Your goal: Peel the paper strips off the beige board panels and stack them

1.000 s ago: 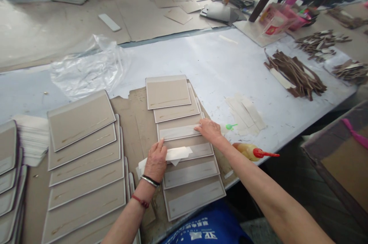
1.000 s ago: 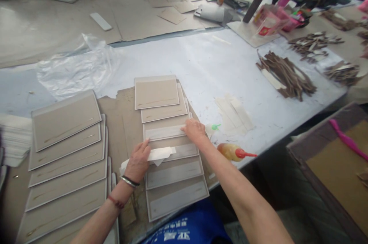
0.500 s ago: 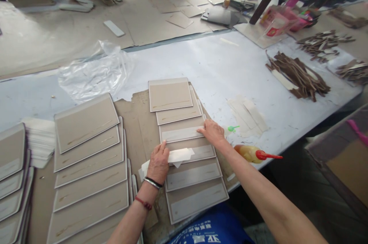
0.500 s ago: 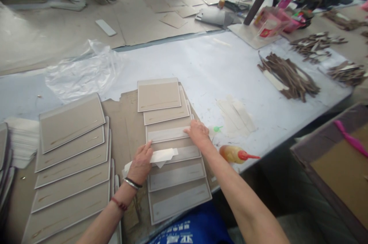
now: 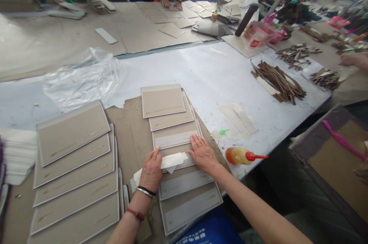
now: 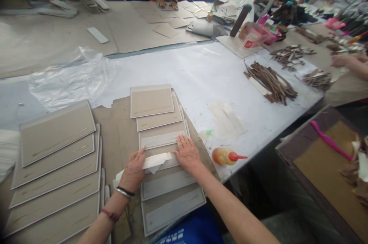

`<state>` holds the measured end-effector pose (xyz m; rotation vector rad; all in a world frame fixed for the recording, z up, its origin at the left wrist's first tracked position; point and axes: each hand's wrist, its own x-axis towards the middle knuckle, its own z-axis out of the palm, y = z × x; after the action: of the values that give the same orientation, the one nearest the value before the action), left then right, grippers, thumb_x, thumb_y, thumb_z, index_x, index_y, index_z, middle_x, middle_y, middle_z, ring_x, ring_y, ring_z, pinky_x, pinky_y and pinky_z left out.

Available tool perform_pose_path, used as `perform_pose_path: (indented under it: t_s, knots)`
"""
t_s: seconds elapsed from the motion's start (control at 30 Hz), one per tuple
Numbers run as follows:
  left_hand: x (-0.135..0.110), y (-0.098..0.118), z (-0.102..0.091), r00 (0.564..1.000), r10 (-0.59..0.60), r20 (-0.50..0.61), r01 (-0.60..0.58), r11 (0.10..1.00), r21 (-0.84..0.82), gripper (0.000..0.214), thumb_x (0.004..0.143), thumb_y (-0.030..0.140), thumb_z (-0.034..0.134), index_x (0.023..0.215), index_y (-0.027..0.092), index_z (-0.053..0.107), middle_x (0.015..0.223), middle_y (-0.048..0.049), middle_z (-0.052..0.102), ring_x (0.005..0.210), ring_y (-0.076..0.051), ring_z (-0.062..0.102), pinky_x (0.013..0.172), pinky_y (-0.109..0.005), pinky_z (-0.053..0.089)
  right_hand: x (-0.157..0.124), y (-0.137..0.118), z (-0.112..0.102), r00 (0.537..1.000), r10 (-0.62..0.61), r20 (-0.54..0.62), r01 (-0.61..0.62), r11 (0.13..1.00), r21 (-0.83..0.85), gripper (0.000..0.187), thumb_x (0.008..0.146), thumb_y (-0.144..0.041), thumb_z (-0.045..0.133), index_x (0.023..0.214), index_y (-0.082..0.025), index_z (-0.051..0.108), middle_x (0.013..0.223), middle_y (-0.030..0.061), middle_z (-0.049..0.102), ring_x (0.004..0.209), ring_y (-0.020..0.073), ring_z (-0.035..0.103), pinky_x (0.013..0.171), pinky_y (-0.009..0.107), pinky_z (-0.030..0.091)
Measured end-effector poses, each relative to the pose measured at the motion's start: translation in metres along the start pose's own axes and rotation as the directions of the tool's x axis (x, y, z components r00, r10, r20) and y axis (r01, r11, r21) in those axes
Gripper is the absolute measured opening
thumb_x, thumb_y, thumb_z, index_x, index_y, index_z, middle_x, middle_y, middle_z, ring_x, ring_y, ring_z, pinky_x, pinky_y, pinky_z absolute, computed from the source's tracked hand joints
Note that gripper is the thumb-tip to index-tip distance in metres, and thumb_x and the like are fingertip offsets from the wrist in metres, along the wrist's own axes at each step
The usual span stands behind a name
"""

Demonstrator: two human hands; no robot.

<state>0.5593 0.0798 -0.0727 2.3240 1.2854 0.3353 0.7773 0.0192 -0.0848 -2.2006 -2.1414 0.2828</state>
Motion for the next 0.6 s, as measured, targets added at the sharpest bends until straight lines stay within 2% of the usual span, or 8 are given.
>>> perform_pose_path:
  t_s: [0.1, 0.2, 0.27, 0.33, 0.4, 0.43, 0.5, 0.6]
  knots:
    - [0.005, 0.004, -0.014, 0.971, -0.229, 0.062, 0.234, 0.882, -0.410, 0.021, 0.064, 0.000, 0.042, 0.066, 0.017, 0.054, 0.112, -0.0153, 0.059, 0.105, -0.029, 0.051, 0.096, -0.048, 0.035, -0.002, -0.002, -0.008, 0.980, 0.195, -0.035, -0.193, 0.980, 0.058, 0.047, 0.085, -0.021, 0.044, 0.126, 0.000, 0.044, 0.134, 0.0219, 0.038, 0.128, 0.0282, 0.030, 0.106, 0.044, 0.024]
    - [0.005, 0.012, -0.028, 0.903, -0.393, 0.171, 0.411, 0.682, -0.604, 0.014, 0.073, 0.018, 0.044, 0.074, 0.014, 0.057, 0.088, -0.0139, 0.066, 0.082, -0.027, 0.060, 0.080, -0.046, 0.047, -0.004, -0.019, -0.025, 0.975, 0.214, -0.055, -0.184, 0.925, 0.333, 0.040, 0.083, -0.019, 0.042, 0.120, -0.006, 0.051, 0.124, 0.0193, 0.050, 0.120, 0.0262, 0.042, 0.101, 0.043, 0.033]
    - [0.003, 0.022, -0.035, 0.875, -0.407, 0.261, 0.463, 0.552, -0.694, 0.028, 0.079, 0.036, 0.042, 0.077, 0.012, 0.056, 0.073, -0.0113, 0.065, 0.062, -0.022, 0.061, 0.060, -0.037, 0.051, -0.004, -0.037, -0.038, 0.986, 0.166, 0.011, -0.139, 0.788, 0.600, 0.036, 0.083, -0.026, 0.044, 0.115, -0.012, 0.054, 0.116, 0.0142, 0.057, 0.109, 0.0228, 0.051, 0.093, 0.039, 0.041]
    - [-0.001, 0.035, -0.040, 0.852, -0.377, 0.364, 0.491, 0.332, -0.805, 0.039, 0.074, 0.050, 0.049, 0.076, 0.012, 0.056, 0.063, -0.0066, 0.061, 0.050, -0.016, 0.056, 0.047, -0.028, 0.047, -0.001, -0.056, -0.052, 0.988, 0.113, 0.106, -0.152, 0.587, 0.795, 0.036, 0.082, -0.036, 0.048, 0.110, -0.015, 0.057, 0.110, 0.0113, 0.060, 0.100, 0.0207, 0.056, 0.085, 0.035, 0.046]
    - [-0.005, 0.046, -0.042, 0.830, -0.336, 0.445, 0.505, 0.112, -0.856, 0.044, 0.063, 0.055, 0.062, 0.069, 0.012, 0.056, 0.054, -0.0026, 0.056, 0.044, -0.012, 0.051, 0.041, -0.023, 0.041, 0.003, -0.073, -0.064, 0.984, 0.082, 0.157, -0.177, 0.433, 0.884, 0.036, 0.079, -0.041, 0.052, 0.103, -0.015, 0.059, 0.104, 0.0099, 0.062, 0.094, 0.0197, 0.058, 0.079, 0.032, 0.047]
    - [-0.007, 0.051, -0.042, 0.822, -0.326, 0.467, 0.508, 0.049, -0.860, 0.045, 0.059, 0.055, 0.065, 0.064, 0.012, 0.055, 0.051, -0.0016, 0.053, 0.041, -0.011, 0.048, 0.040, -0.022, 0.038, 0.005, -0.081, -0.068, 0.983, 0.084, 0.162, -0.183, 0.391, 0.902, 0.035, 0.077, -0.042, 0.054, 0.098, -0.015, 0.060, 0.099, 0.0089, 0.063, 0.091, 0.0194, 0.058, 0.076, 0.031, 0.047]
    - [-0.010, 0.057, -0.040, 0.809, -0.340, 0.479, 0.516, 0.021, -0.856, 0.046, 0.056, 0.057, 0.067, 0.059, 0.012, 0.054, 0.047, -0.0004, 0.050, 0.038, -0.010, 0.045, 0.037, -0.021, 0.034, 0.009, -0.093, -0.073, 0.980, 0.122, 0.155, -0.190, 0.371, 0.909, 0.030, 0.074, -0.041, 0.058, 0.089, -0.016, 0.060, 0.089, 0.0061, 0.063, 0.084, 0.0186, 0.058, 0.073, 0.030, 0.046]
    - [-0.014, 0.061, -0.034, 0.789, -0.412, 0.456, 0.514, 0.037, -0.857, 0.047, 0.055, 0.057, 0.067, 0.063, 0.012, 0.056, 0.045, 0.0013, 0.048, 0.037, -0.009, 0.042, 0.036, -0.020, 0.030, 0.010, -0.102, -0.073, 0.969, 0.208, 0.135, -0.215, 0.432, 0.876, 0.021, 0.072, -0.037, 0.058, 0.079, -0.017, 0.058, 0.077, 0.0025, 0.061, 0.076, 0.0166, 0.055, 0.069, 0.027, 0.043]
